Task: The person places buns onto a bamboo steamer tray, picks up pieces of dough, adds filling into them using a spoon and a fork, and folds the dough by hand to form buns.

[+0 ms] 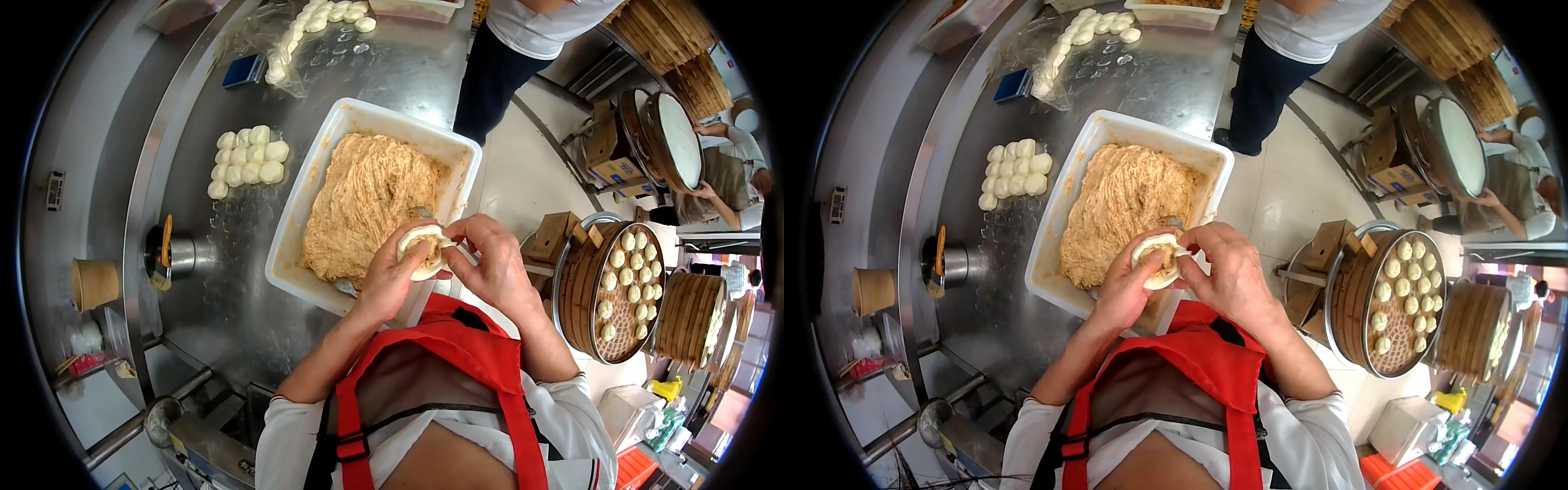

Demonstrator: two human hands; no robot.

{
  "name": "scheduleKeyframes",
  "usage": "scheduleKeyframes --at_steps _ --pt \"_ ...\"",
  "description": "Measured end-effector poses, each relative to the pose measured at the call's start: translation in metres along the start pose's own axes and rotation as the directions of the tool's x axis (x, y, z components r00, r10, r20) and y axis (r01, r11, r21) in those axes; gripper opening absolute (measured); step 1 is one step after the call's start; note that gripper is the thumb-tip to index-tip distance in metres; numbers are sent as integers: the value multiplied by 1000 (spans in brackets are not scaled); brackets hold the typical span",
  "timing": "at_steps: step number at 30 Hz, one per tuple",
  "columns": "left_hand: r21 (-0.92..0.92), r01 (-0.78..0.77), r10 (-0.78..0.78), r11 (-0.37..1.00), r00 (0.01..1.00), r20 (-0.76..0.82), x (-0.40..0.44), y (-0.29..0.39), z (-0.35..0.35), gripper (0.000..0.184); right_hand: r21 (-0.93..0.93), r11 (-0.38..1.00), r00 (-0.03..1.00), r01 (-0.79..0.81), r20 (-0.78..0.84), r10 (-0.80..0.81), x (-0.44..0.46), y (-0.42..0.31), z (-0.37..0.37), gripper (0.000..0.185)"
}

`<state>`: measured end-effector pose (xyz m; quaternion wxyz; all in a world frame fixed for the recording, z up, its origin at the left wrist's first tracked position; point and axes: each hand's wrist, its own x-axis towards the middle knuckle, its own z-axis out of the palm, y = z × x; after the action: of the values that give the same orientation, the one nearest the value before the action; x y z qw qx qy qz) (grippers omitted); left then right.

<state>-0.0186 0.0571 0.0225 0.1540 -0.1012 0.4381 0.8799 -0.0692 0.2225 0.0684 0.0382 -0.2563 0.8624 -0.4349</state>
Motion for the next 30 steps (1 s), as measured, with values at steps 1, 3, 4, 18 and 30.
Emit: scheduleKeyframes --at_steps 1,3,4,18,30 --pt "21 -6 6 1000 1000 2 0 0 0 34 11 1000 1000 -6 1 6 -1 2 1 17" --pt "62 -17 16 998 1000 5 1 0 0 35 18 1000 1000 13 -11 -12 -4 4 2 18" --pt "90 -34 33 995 999 11 1 0 0 36 14 999 999 40 -25 -39 -5 4 3 18" --pt "462 -47 -9 886 993 117 7 6 -19 43 -58 994 996 92 5 -92 -3 -3 2 18" --pt "350 -67 66 934 998 16 6 15 -17 33 65 998 999 -28 37 26 -1 1 8 18"
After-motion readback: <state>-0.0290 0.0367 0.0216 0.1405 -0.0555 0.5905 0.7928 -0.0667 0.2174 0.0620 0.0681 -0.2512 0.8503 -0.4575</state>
